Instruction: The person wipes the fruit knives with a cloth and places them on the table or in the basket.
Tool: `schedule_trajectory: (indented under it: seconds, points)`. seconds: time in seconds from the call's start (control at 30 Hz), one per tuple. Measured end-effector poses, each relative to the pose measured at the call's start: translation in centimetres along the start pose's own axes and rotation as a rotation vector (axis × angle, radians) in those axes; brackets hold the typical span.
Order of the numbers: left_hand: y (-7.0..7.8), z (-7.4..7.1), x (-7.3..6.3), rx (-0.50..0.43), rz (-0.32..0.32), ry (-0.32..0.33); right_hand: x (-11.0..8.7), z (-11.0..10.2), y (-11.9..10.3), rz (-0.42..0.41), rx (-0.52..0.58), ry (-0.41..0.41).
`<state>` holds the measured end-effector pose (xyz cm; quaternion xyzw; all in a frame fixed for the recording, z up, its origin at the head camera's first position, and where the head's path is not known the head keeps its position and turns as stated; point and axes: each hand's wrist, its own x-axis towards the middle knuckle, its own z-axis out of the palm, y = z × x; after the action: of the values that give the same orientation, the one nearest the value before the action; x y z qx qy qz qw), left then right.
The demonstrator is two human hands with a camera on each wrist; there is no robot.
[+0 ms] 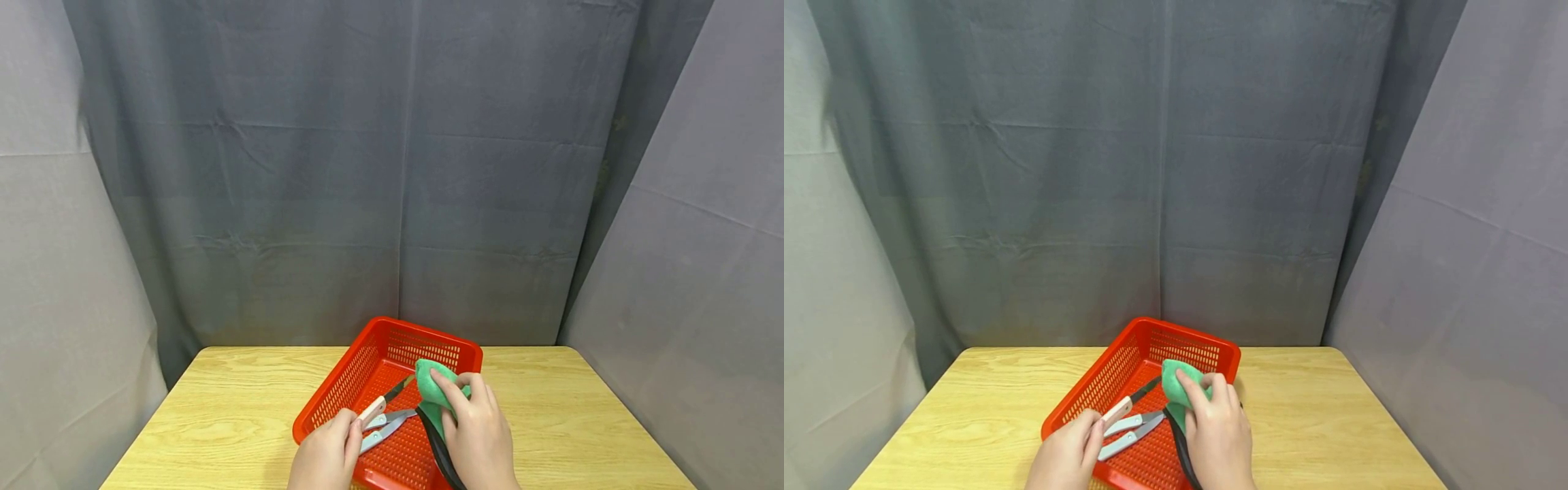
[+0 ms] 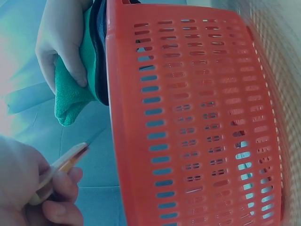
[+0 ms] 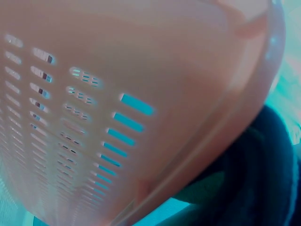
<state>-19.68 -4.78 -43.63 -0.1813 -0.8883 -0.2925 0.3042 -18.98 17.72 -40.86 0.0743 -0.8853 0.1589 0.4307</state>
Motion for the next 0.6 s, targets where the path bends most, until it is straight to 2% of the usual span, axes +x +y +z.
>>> schedule_trajectory:
  seconds: [0.13, 0.37, 0.6]
  points:
    - [-0.01, -0.05, 0.0, 0.002, -0.03, 0.024, 0.02, -0.02, -0.03, -0.013, 0.002, 0.003]
    - [0.08, -0.22, 0.1, -0.014, -0.065, -0.019, -0.05, 0.14, 0.06, -0.102, 0.002, -0.016]
    - [0.18, -0.17, 0.07, -0.025, -0.039, 0.011, -0.16, 0.37, -0.03, -0.2, 0.065, -0.073]
